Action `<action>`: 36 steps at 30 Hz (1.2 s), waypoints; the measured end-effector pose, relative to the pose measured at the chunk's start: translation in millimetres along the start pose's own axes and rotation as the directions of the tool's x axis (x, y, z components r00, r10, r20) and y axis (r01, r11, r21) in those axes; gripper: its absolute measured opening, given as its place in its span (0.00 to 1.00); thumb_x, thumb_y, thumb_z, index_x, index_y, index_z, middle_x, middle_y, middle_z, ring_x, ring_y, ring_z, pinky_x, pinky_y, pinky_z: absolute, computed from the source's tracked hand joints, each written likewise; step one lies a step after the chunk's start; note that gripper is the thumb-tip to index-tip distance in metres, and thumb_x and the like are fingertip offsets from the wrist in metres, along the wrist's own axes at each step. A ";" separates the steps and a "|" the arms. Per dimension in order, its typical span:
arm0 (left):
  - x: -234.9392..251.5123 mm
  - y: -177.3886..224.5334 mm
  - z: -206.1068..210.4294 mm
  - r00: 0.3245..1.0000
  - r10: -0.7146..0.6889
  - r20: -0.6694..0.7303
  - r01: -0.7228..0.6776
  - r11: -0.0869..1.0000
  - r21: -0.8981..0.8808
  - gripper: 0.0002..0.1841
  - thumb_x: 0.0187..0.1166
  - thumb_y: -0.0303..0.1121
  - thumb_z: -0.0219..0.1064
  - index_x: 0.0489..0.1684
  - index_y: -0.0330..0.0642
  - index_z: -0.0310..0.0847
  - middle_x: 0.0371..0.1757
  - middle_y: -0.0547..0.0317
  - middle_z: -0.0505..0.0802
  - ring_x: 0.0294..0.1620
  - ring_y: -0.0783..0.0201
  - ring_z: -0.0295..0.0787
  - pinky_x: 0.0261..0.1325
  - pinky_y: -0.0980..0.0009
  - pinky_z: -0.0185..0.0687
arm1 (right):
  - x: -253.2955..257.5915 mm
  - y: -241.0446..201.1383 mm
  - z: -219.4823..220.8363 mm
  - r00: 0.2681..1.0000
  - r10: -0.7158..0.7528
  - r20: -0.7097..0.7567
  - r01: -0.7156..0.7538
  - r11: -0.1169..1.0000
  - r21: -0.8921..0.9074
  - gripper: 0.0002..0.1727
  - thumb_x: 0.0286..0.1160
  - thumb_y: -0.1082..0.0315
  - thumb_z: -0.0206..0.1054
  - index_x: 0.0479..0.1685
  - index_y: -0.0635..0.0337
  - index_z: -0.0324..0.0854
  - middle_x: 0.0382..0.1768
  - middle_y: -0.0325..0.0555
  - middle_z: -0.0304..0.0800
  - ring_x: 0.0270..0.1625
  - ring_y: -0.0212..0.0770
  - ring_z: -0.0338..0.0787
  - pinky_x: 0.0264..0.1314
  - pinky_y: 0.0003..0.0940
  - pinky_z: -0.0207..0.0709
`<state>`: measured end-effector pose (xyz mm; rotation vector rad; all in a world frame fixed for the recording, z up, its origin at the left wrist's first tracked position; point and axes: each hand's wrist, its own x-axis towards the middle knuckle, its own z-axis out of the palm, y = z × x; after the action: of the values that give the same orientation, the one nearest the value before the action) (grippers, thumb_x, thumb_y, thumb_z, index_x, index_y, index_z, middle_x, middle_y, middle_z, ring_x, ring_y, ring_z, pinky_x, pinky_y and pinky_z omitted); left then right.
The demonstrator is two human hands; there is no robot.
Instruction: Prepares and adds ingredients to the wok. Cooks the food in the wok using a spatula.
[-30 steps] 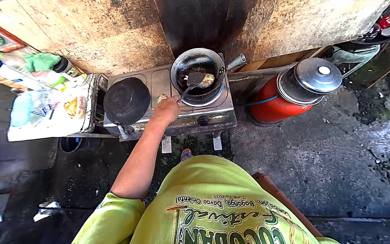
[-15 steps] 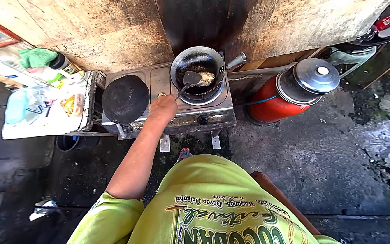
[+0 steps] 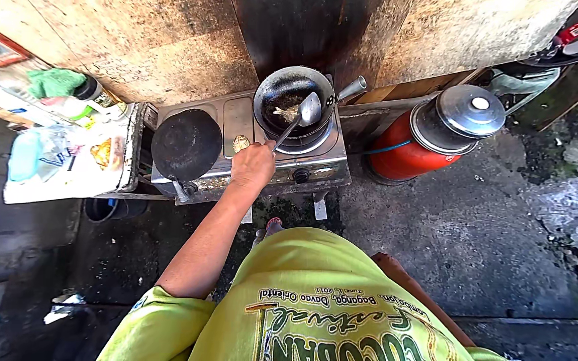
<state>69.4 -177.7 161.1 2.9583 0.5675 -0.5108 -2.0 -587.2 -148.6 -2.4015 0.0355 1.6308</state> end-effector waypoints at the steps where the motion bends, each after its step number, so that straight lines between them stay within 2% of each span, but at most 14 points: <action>1: 1.2 0.0 0.5 1.000 -0.011 0.003 0.011 1.000 0.016 0.21 0.92 0.39 0.54 0.80 0.58 0.79 0.63 0.44 0.92 0.63 0.41 0.91 0.57 0.39 0.83 | -0.4 -0.2 0.4 1.000 0.003 -0.002 -0.003 1.000 0.001 0.26 0.93 0.52 0.55 0.71 0.63 0.83 0.70 0.64 0.86 0.79 0.62 0.81 0.83 0.62 0.68; 5: 5.7 -0.5 -1.2 0.998 -0.064 0.024 0.063 0.997 0.035 0.20 0.92 0.39 0.53 0.79 0.58 0.79 0.62 0.42 0.92 0.63 0.40 0.90 0.57 0.39 0.83 | -0.2 1.2 1.4 1.000 0.005 -0.007 -0.005 1.000 0.004 0.26 0.93 0.51 0.54 0.71 0.62 0.83 0.71 0.64 0.86 0.79 0.62 0.81 0.83 0.62 0.68; 8: 8.5 -4.5 -7.8 0.994 -0.093 0.052 0.094 0.995 -0.021 0.21 0.92 0.39 0.54 0.81 0.60 0.78 0.61 0.41 0.93 0.63 0.38 0.90 0.58 0.36 0.82 | -3.1 2.1 0.2 1.000 -0.006 -0.016 0.006 1.000 0.020 0.26 0.93 0.52 0.55 0.71 0.63 0.82 0.71 0.65 0.85 0.79 0.63 0.80 0.83 0.62 0.67; 13: 19.7 -19.5 -7.1 0.993 -0.081 0.084 0.099 0.969 -0.229 0.22 0.93 0.38 0.53 0.84 0.63 0.75 0.66 0.42 0.91 0.69 0.39 0.87 0.67 0.34 0.77 | -3.3 4.7 0.3 1.000 0.000 -0.013 0.000 1.000 0.016 0.25 0.93 0.52 0.55 0.71 0.62 0.83 0.71 0.65 0.86 0.79 0.62 0.80 0.83 0.62 0.67; 18: 30.3 -24.0 6.7 0.992 -0.012 0.126 0.054 0.944 -0.327 0.21 0.93 0.37 0.52 0.82 0.57 0.77 0.73 0.46 0.88 0.76 0.44 0.82 0.76 0.37 0.72 | -5.4 2.8 -1.6 1.000 -0.005 -0.002 0.005 1.000 0.027 0.25 0.93 0.53 0.54 0.71 0.63 0.82 0.71 0.66 0.85 0.79 0.62 0.80 0.83 0.62 0.67; 22: 35.8 -24.5 10.5 0.984 -0.001 0.179 0.058 0.948 -0.314 0.22 0.93 0.36 0.51 0.84 0.56 0.76 0.74 0.46 0.87 0.77 0.44 0.82 0.76 0.37 0.71 | -2.8 3.3 -2.9 1.000 0.003 -0.005 -0.003 1.000 0.016 0.25 0.93 0.52 0.54 0.71 0.62 0.83 0.71 0.65 0.85 0.79 0.62 0.80 0.83 0.62 0.67; 26: 40.7 -32.4 8.6 0.980 -0.003 0.197 0.076 0.929 -0.363 0.21 0.93 0.35 0.52 0.82 0.54 0.77 0.67 0.44 0.89 0.61 0.47 0.89 0.67 0.45 0.79 | 0.5 2.4 -4.3 1.000 0.003 -0.010 -0.003 1.000 0.009 0.25 0.93 0.52 0.55 0.71 0.63 0.83 0.71 0.64 0.86 0.79 0.63 0.81 0.82 0.63 0.68; 30: 42.7 -36.2 11.1 0.978 -0.010 0.207 0.088 0.924 -0.373 0.21 0.94 0.36 0.52 0.83 0.55 0.77 0.67 0.45 0.89 0.58 0.50 0.90 0.66 0.47 0.80 | 0.1 -2.5 -5.7 1.000 0.010 -0.002 -0.010 1.000 -0.008 0.25 0.93 0.52 0.54 0.71 0.61 0.82 0.71 0.64 0.85 0.79 0.62 0.81 0.82 0.62 0.68; 33: 42.7 -37.2 13.9 0.978 -0.006 0.206 0.084 0.924 -0.372 0.22 0.94 0.36 0.52 0.83 0.54 0.77 0.67 0.43 0.89 0.61 0.47 0.89 0.67 0.44 0.78 | 1.4 -3.9 -5.9 1.000 0.007 -0.002 -0.007 1.000 -0.014 0.25 0.93 0.52 0.54 0.71 0.62 0.82 0.71 0.64 0.86 0.79 0.62 0.80 0.83 0.62 0.68; 36: 42.7 -36.9 14.3 0.979 0.000 0.204 0.073 0.934 -0.350 0.22 0.94 0.37 0.52 0.84 0.54 0.76 0.71 0.43 0.88 0.67 0.45 0.87 0.71 0.42 0.76 | 3.7 -3.5 -6.1 1.000 0.005 -0.003 -0.005 1.000 -0.013 0.25 0.93 0.52 0.54 0.72 0.62 0.82 0.71 0.64 0.85 0.79 0.62 0.81 0.83 0.61 0.68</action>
<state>88.6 -130.9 132.4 2.5229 0.6193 -0.6268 5.6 -584.6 -149.3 -2.4150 0.0309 1.6351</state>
